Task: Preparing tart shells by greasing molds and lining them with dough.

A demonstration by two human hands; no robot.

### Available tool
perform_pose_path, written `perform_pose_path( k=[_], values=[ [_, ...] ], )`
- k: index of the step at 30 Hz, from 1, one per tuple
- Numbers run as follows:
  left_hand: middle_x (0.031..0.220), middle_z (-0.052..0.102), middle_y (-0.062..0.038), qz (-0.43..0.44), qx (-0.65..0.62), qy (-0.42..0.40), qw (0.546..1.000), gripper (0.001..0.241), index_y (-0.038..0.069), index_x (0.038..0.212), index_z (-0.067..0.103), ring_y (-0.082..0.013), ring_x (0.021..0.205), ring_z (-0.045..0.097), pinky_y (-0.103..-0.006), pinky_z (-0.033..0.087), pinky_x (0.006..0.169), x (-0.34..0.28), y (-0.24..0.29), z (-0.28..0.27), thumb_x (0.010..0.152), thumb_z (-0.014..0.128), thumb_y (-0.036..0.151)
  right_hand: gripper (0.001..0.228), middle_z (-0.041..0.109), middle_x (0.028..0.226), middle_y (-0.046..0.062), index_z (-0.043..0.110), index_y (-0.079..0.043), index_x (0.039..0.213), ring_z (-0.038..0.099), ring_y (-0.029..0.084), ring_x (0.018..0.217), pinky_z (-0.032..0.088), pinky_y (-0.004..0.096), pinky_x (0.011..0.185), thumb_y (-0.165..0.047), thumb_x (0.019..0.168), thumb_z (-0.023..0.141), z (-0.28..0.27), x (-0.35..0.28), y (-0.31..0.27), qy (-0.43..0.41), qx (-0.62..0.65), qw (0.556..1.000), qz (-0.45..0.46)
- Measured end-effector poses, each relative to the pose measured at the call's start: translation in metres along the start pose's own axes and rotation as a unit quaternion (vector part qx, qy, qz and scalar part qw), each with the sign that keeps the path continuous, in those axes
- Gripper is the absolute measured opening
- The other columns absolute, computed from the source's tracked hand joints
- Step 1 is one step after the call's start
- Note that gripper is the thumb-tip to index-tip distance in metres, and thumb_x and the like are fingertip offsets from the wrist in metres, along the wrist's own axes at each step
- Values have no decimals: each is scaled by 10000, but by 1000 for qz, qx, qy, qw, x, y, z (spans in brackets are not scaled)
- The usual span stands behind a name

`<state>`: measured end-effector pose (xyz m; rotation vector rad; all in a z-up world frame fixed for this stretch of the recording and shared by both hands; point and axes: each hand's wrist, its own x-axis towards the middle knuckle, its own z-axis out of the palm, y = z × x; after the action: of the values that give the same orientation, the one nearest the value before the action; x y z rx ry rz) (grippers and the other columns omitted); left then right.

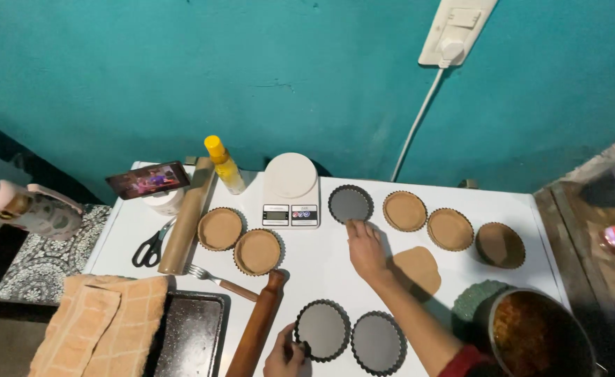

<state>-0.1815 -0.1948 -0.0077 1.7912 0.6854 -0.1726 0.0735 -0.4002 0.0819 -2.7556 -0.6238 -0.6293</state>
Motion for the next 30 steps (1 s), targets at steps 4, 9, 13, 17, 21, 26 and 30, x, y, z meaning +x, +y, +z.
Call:
perform_pose_path(
  k=[4,9,13,17,21,26,30],
  values=[
    [787,731,-41,-10,-23,-31,999,499,207,1379,624,-105,819,743,-252,556,911,6,-13,-4,886,679,159,364,711,1124,108,707,-47,1191,663,284,1061,421,446,1033,-35,836,630,26,16,16,-90,-77,993,-23],
    [751,695,-22,-23,-127,-34,991,470,25,1351,631,-94,758,714,-241,557,874,-3,-44,8,892,697,97,82,690,862,113,773,-88,888,668,314,879,479,440,901,-125,841,717,29,8,17,-42,-5,999,-32],
    [729,699,-41,24,-208,-25,978,480,-43,1338,608,-109,707,699,-259,573,805,6,-87,24,883,707,74,58,679,833,103,753,-98,802,677,309,837,504,449,824,-151,825,744,6,-8,-4,-117,0,993,-18],
    [715,698,-36,52,-200,-24,978,505,-37,1342,603,-90,691,674,-244,553,781,6,-85,21,869,743,72,75,678,801,85,762,-115,807,669,339,773,509,479,756,-187,794,779,-21,-30,-34,-112,121,986,14],
    [722,701,-12,30,-145,-25,989,502,14,1351,614,-59,707,667,-209,539,806,5,-70,15,871,746,80,51,673,817,95,751,-99,840,665,357,773,525,475,741,-129,810,779,-37,-60,-64,-114,204,972,19],
    [711,680,2,7,-121,-11,993,506,50,1342,646,-57,688,635,-204,529,765,-1,-63,15,853,771,70,114,701,859,93,760,-66,894,693,344,784,555,441,677,-143,817,794,-66,-65,-89,-98,297,946,87],
    [702,660,1,5,-121,-13,993,501,73,1347,646,-62,657,620,-209,538,732,4,-76,14,857,753,64,171,712,869,83,754,-55,917,695,314,771,553,416,668,-168,799,802,-75,-66,-75,30,287,947,139]
  ],
)
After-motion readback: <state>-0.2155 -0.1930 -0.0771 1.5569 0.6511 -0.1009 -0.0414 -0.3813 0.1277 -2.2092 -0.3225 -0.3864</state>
